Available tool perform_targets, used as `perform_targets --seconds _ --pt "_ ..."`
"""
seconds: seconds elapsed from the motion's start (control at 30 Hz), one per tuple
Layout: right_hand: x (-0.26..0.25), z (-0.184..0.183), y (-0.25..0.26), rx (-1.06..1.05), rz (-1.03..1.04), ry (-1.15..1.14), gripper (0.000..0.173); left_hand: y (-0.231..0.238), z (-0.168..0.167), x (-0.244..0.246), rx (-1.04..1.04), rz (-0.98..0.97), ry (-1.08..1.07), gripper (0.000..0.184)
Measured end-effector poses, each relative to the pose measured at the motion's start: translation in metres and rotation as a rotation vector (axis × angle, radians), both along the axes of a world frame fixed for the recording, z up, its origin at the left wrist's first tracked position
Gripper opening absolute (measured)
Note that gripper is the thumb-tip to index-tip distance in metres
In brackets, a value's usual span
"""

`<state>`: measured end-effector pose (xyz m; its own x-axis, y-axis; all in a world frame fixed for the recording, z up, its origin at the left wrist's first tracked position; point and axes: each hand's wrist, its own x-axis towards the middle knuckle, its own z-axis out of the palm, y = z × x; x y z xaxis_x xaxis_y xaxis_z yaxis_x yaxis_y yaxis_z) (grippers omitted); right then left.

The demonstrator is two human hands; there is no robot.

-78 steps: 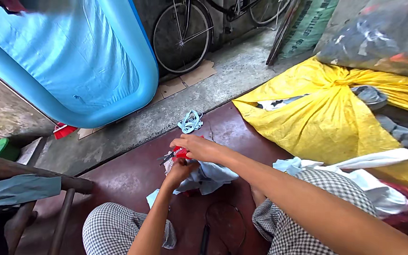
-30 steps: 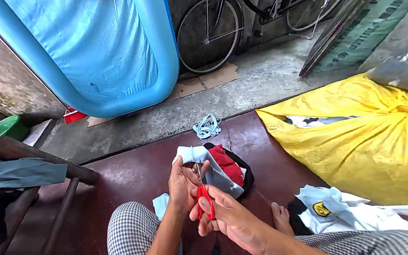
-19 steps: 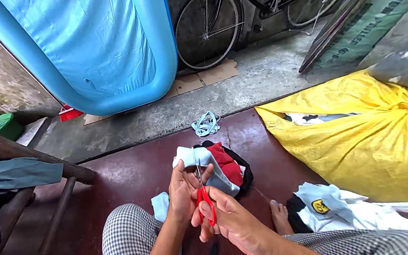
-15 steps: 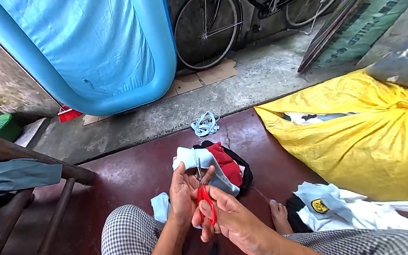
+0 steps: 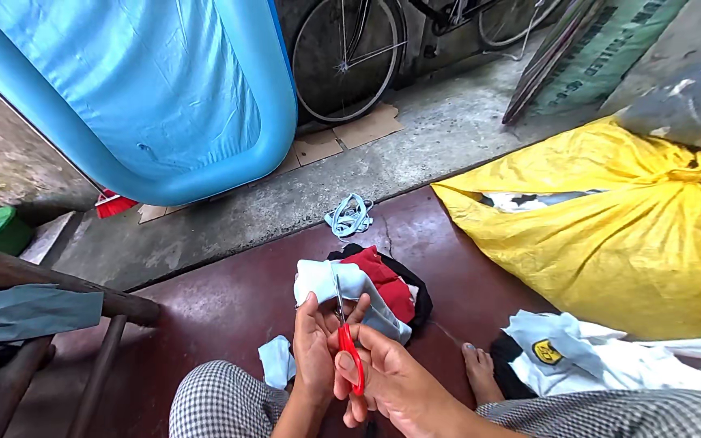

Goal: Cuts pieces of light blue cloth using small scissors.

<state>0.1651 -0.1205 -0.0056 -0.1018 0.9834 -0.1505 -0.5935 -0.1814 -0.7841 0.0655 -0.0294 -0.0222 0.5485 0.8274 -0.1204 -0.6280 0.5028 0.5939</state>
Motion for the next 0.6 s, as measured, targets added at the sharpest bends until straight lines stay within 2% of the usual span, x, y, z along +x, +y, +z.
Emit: perform_targets --seconds 0.23,0.37,0.6 --pt "0.002 -0.002 0.001 0.067 0.075 0.07 0.033 0.0 -0.005 -0.003 -0.024 -0.018 -0.079 0.052" --pt "0.004 -0.001 0.002 0.081 0.092 0.082 0.028 -0.002 -0.007 -0.005 0.007 -0.013 -0.014 0.052" --pt "-0.005 0.003 -0.005 0.0 -0.007 0.023 0.03 -0.005 -0.012 -0.006 0.017 -0.014 -0.028 0.052"
